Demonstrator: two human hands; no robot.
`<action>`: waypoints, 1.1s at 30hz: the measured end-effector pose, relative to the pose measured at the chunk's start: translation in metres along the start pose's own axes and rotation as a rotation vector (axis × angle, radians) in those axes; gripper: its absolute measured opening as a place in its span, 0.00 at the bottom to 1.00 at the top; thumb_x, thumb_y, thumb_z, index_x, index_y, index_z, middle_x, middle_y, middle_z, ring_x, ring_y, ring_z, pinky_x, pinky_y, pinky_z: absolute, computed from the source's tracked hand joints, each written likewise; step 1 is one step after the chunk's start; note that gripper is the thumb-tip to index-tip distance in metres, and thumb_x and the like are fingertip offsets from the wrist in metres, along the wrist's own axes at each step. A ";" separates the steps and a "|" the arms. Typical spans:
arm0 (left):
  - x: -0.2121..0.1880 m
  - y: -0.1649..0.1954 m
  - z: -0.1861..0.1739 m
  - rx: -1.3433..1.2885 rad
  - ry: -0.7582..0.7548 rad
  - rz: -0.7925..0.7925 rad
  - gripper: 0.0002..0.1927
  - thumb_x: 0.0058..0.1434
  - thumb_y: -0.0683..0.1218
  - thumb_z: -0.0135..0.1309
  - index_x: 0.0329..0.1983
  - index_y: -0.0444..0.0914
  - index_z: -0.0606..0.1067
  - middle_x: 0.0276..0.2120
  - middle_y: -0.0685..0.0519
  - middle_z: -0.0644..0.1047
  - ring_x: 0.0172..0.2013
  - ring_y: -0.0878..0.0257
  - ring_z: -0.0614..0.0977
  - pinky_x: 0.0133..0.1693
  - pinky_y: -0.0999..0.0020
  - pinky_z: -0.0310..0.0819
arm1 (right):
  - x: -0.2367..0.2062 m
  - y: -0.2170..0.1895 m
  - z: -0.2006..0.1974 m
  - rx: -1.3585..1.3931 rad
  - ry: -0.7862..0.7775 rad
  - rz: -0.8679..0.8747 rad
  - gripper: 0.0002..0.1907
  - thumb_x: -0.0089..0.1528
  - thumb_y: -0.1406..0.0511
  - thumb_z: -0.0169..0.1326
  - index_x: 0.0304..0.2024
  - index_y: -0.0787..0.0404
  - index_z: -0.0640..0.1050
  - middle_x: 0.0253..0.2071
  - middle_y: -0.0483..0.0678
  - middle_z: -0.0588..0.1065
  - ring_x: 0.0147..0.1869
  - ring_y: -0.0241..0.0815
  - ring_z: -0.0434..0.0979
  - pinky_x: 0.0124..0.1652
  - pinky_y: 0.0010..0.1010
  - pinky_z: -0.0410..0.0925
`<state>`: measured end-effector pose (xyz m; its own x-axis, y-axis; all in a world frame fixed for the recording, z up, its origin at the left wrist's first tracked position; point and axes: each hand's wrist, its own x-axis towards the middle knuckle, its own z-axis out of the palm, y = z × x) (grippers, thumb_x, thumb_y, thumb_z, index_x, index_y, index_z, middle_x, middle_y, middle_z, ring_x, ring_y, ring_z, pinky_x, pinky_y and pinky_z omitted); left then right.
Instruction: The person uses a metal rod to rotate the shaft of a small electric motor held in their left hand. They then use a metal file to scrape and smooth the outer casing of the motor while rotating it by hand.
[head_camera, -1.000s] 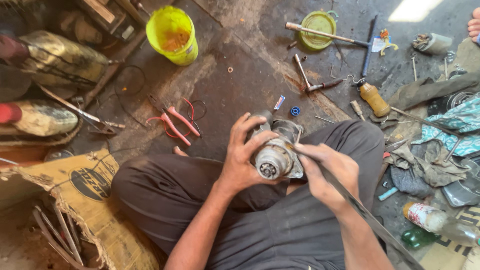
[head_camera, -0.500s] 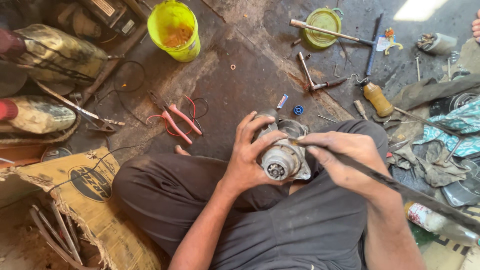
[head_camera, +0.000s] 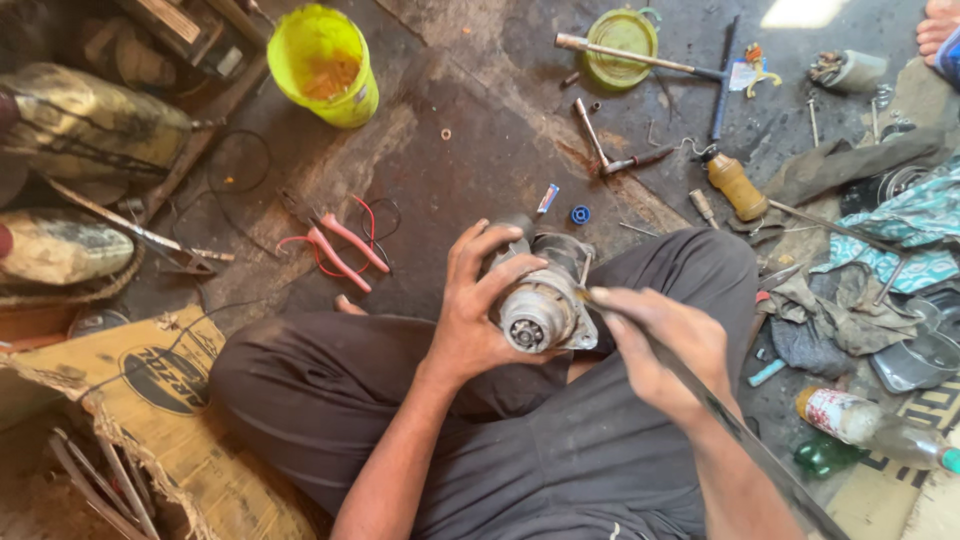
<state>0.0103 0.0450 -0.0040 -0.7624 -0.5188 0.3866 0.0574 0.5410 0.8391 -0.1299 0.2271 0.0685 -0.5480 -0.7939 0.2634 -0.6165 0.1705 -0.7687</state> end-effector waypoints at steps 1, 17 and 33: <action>0.000 0.000 0.000 0.000 0.001 -0.002 0.45 0.31 0.55 0.78 0.56 0.46 0.76 0.64 0.49 0.68 0.70 0.40 0.64 0.71 0.43 0.60 | -0.003 -0.002 0.003 -0.019 0.026 0.025 0.10 0.62 0.73 0.60 0.46 0.64 0.82 0.33 0.50 0.80 0.33 0.38 0.81 0.36 0.26 0.72; 0.003 0.002 0.004 0.038 -0.034 0.002 0.45 0.31 0.54 0.78 0.57 0.46 0.77 0.64 0.47 0.68 0.69 0.42 0.66 0.71 0.44 0.60 | -0.018 -0.015 0.038 -0.024 0.315 0.010 0.09 0.65 0.75 0.57 0.48 0.69 0.78 0.42 0.56 0.81 0.45 0.47 0.85 0.46 0.31 0.76; 0.005 0.004 0.005 0.061 -0.017 0.010 0.46 0.30 0.54 0.78 0.57 0.46 0.76 0.64 0.47 0.69 0.68 0.42 0.66 0.71 0.44 0.60 | -0.020 -0.022 0.043 -0.077 0.353 -0.084 0.12 0.65 0.79 0.55 0.51 0.71 0.75 0.41 0.57 0.79 0.40 0.49 0.83 0.43 0.33 0.75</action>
<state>0.0032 0.0479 -0.0005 -0.7728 -0.5020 0.3883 0.0266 0.5857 0.8101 -0.0815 0.2137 0.0549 -0.6469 -0.5589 0.5188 -0.7009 0.1679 -0.6932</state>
